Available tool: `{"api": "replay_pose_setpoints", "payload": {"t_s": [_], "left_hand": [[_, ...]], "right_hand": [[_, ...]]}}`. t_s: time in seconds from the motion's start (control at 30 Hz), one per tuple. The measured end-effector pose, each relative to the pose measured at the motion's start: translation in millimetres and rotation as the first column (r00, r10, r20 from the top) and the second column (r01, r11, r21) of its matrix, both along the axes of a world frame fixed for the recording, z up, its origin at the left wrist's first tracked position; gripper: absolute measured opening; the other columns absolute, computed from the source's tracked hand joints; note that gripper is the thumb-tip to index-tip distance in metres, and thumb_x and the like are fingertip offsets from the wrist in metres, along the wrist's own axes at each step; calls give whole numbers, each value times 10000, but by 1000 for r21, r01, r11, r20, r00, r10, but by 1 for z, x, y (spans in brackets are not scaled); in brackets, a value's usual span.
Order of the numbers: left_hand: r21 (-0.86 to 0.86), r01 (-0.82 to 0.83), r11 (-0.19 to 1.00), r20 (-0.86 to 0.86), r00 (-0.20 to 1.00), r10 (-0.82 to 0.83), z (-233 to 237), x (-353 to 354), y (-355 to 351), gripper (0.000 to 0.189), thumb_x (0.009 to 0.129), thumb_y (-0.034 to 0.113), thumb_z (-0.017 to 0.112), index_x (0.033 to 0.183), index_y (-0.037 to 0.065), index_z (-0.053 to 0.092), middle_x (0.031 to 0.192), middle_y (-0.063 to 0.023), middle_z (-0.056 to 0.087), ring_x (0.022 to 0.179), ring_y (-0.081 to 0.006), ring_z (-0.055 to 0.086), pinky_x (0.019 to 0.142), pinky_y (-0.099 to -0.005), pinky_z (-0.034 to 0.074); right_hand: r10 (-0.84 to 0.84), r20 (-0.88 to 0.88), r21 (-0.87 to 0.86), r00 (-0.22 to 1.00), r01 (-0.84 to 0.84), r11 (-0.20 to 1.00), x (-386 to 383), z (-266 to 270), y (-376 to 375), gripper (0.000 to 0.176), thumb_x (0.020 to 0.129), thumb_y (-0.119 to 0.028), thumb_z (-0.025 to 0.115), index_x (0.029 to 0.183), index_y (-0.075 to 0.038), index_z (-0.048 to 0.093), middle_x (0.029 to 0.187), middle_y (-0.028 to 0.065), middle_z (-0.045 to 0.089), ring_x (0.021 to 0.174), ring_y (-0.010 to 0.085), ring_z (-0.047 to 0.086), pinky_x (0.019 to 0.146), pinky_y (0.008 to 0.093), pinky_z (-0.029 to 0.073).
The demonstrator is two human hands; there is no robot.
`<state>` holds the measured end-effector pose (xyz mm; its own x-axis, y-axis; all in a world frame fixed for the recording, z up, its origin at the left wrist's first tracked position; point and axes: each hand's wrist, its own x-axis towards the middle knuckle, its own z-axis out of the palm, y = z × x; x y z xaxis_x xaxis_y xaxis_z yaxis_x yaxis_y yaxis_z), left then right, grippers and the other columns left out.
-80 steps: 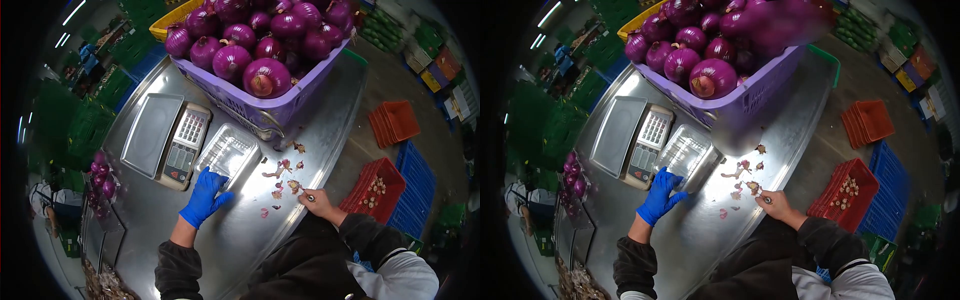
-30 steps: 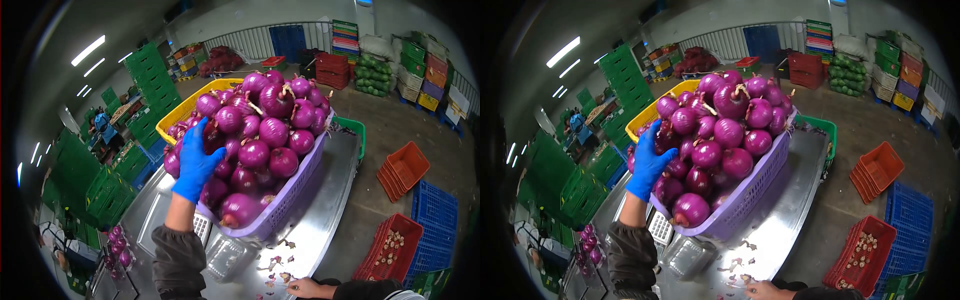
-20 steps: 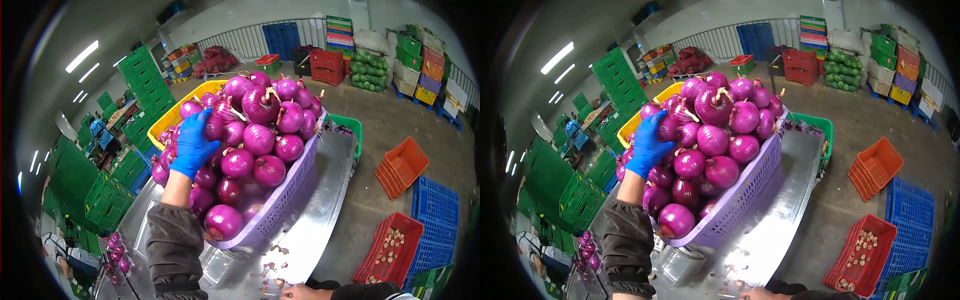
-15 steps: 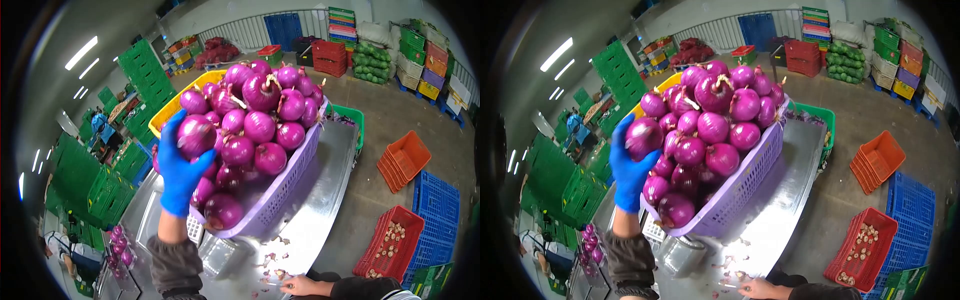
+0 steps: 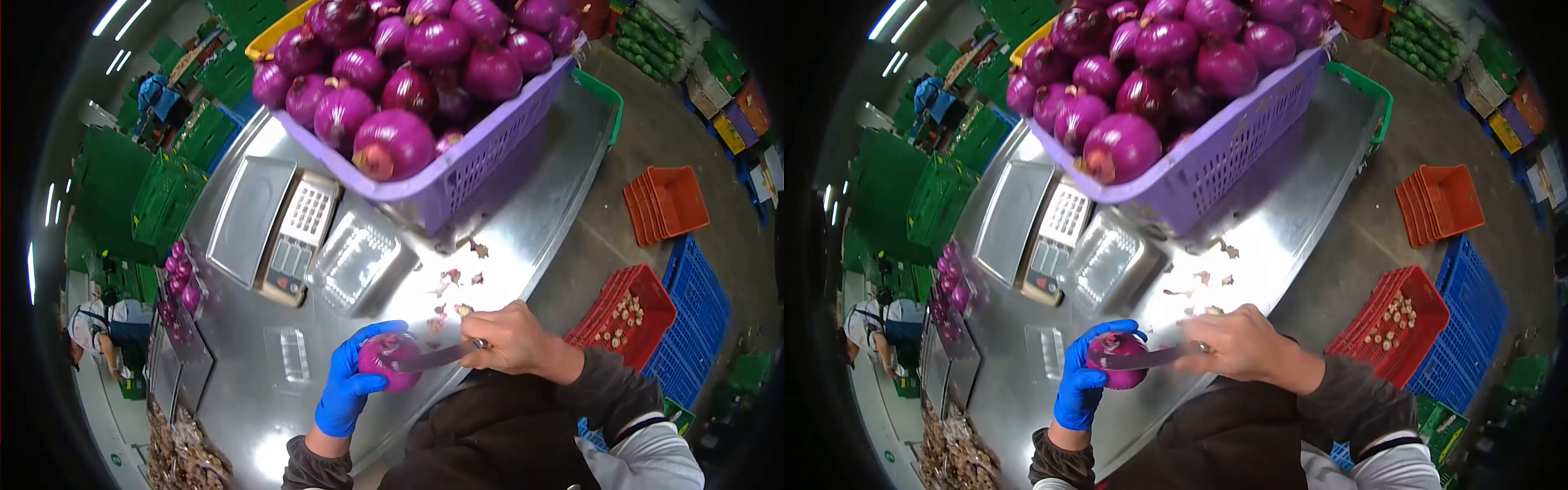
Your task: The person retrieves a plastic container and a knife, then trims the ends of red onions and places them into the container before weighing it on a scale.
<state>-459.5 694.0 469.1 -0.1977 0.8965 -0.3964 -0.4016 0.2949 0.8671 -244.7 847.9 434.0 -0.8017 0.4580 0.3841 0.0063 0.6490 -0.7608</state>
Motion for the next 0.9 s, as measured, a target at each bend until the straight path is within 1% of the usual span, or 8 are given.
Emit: {"api": "replay_pose_setpoints", "payload": {"t_s": [0.13,0.47,0.6,0.67,0.7,0.77,0.87,0.9], "left_hand": [[31,74,997,-4,997,-74,-3,1,-22,754,582,238,751,1260,-27,554,1214,-128,622,1121,-221,598,1023,-351,438],[73,167,983,-163,975,-154,-11,-8,-46,738,575,119,783,1262,-19,553,1187,-123,629,1111,-202,594,1008,-343,445],[29,79,996,-340,938,-64,-13,-11,-54,778,571,231,822,1245,-53,558,1138,-158,643,1091,-244,612,991,-351,461],[34,43,998,-145,989,-38,-18,-15,-54,794,616,187,820,1314,-18,501,1239,-117,585,1137,-209,575,1013,-348,452],[34,41,999,-149,988,-36,-17,-11,-53,794,616,187,820,1314,-18,501,1239,-117,585,1137,-209,575,1013,-348,452],[56,-260,964,259,936,237,-16,3,-49,944,647,277,857,1408,-11,377,1329,-132,501,1173,-234,550,1045,-370,439],[85,-237,968,457,872,174,-44,9,-59,1063,681,400,851,1464,-4,256,1372,-142,440,1220,-268,519,1075,-411,417],[36,-240,970,515,836,188,-48,13,-64,1061,708,448,824,1467,-12,242,1388,-163,435,1286,-309,458,1093,-462,386]], "right_hand": [[64,74,211,995,-78,974,-16,4,-16,440,849,-539,605,731,-116,583,603,27,490,423,224,497,406,334,384],[9,147,339,989,-59,939,-20,-8,-35,448,841,-540,615,671,-128,556,568,19,502,468,220,542,427,343,403],[-75,259,152,963,36,988,0,-38,-34,441,846,-511,624,674,-110,557,583,45,525,501,257,555,454,357,421],[18,193,-32,981,-12,999,-2,-32,-39,415,867,-472,620,716,-87,589,610,81,558,541,298,570,485,376,436],[20,189,-32,982,-14,999,-7,-33,-38,415,867,-472,620,716,-87,589,610,81,558,541,298,570,485,376,436],[-113,333,-188,936,184,965,-13,-35,-36,380,886,-431,620,765,-71,617,630,97,582,563,313,582,503,394,444],[-98,316,-174,944,160,972,-13,-28,-34,340,898,-390,624,809,-62,632,637,113,595,572,328,582,520,408,451],[-101,204,-126,974,128,984,-14,-26,-37,371,879,-409,647,777,-54,611,627,98,576,540,303,572,490,382,443]]}}
